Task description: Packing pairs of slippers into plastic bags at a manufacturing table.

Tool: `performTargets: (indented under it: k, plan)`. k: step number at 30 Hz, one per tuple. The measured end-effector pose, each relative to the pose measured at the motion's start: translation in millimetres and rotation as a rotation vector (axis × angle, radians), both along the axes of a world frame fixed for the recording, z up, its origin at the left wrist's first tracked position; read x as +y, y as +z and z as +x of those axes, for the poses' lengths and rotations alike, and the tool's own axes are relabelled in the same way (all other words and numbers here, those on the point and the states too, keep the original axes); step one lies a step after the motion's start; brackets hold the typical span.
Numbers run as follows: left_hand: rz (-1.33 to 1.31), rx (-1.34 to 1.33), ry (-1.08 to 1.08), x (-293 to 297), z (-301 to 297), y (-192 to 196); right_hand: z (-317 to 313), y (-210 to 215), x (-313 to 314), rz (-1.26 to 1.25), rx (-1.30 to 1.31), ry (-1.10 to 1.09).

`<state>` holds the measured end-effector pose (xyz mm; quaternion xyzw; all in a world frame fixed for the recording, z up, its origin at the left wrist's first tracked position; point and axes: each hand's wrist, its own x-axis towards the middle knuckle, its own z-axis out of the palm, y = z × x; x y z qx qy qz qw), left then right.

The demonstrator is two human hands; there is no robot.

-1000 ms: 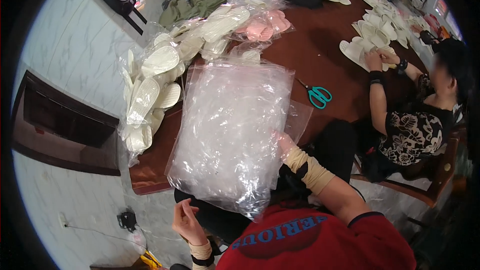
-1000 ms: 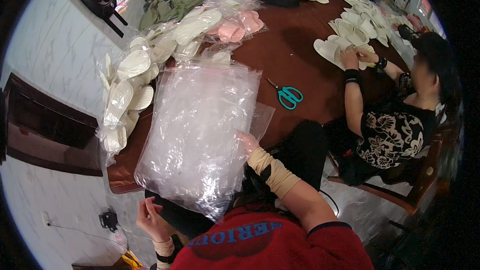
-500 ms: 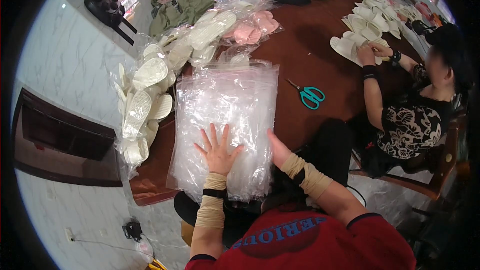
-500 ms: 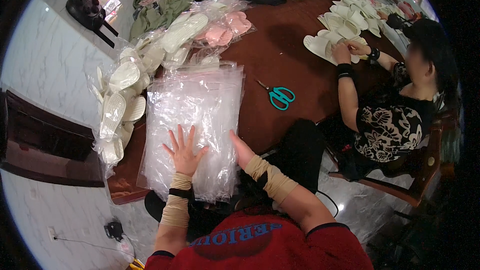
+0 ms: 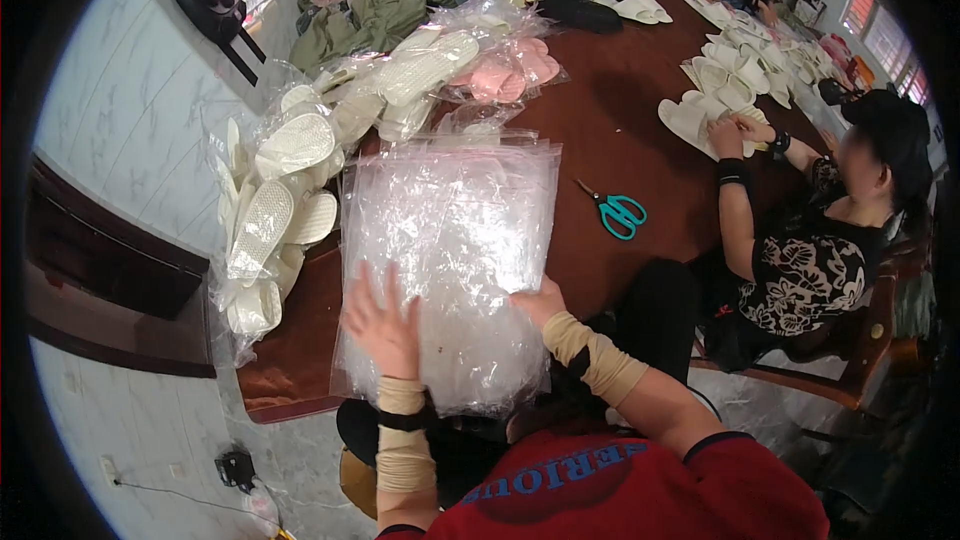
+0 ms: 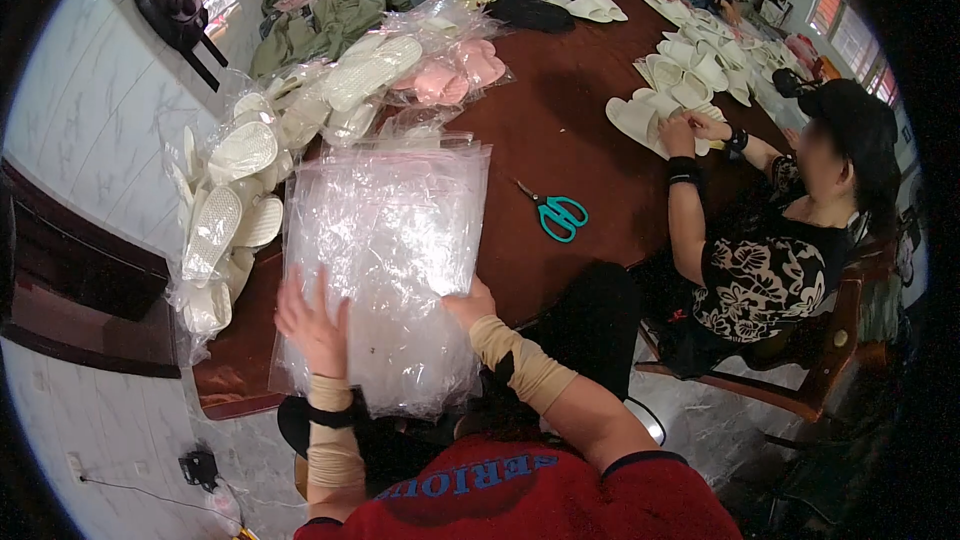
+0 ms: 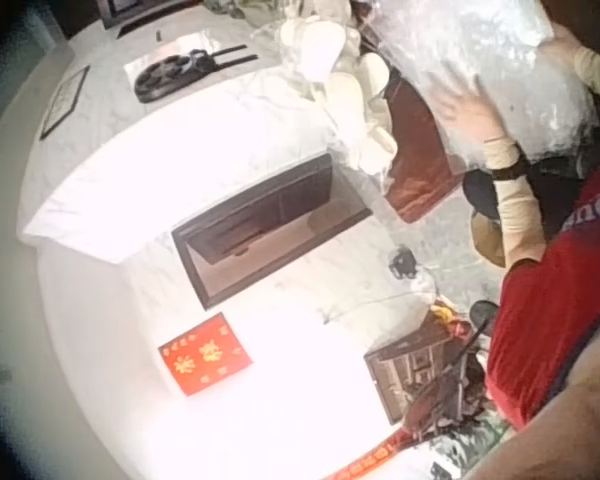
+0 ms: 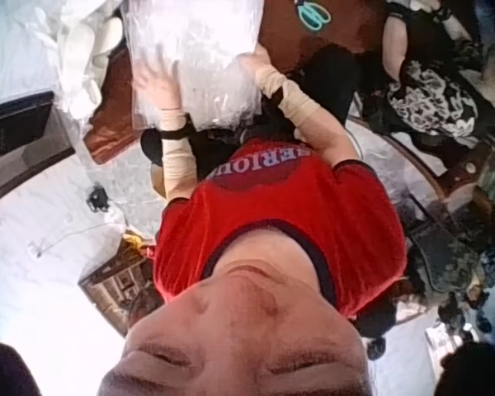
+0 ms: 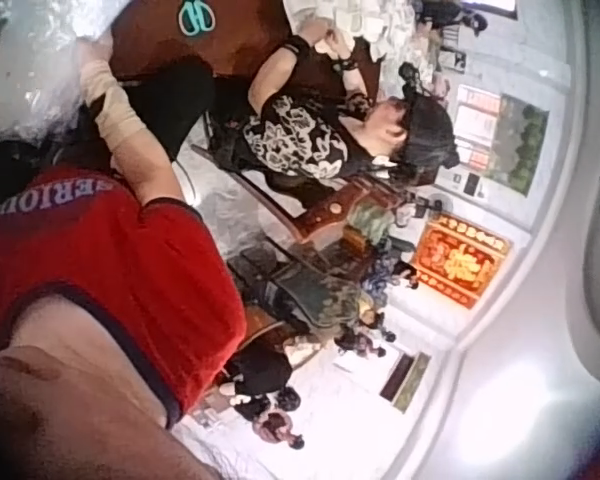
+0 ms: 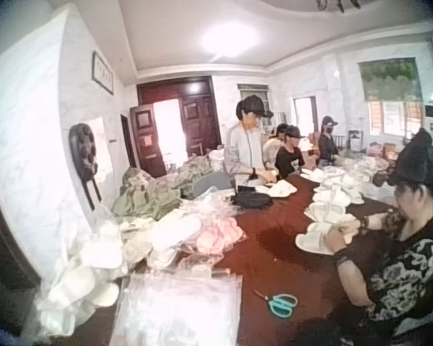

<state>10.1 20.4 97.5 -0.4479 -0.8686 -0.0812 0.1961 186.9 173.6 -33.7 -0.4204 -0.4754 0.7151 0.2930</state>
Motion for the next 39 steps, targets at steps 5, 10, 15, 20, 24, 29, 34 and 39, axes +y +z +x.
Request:
performTargets:
  k: [5,10,15,20,24,29,34,39]
  plan:
    - [0.048,-0.369,0.398,-15.1,-59.2,-42.0,-2.5,30.1,0.0,-0.169,0.058,0.099]
    - [0.284,-1.011,-0.186,-35.7,-106.6,-59.8,-6.8,56.1,11.7,-0.084,0.056,0.180]
    - [0.314,-1.339,0.092,-20.2,-115.8,-51.3,6.3,72.8,21.7,-0.292,0.176,0.272]
    - [0.266,-1.298,-0.094,-2.6,-100.0,-74.5,14.4,75.9,33.1,-0.322,0.128,0.271]
    - [0.422,-1.294,-0.124,-17.0,-103.8,-78.1,7.9,53.8,26.4,-0.093,0.115,0.252]
    - [0.391,-1.098,-0.127,-26.8,-89.7,-89.9,4.1,44.5,35.9,-0.121,0.053,0.434]
    - [0.420,-1.079,-0.107,-30.4,-83.6,-108.1,-15.8,42.5,23.5,0.039,0.178,0.319]
    - [0.551,-1.706,-0.088,-24.3,-70.2,-74.4,-3.6,29.2,42.3,0.040,0.017,0.283]
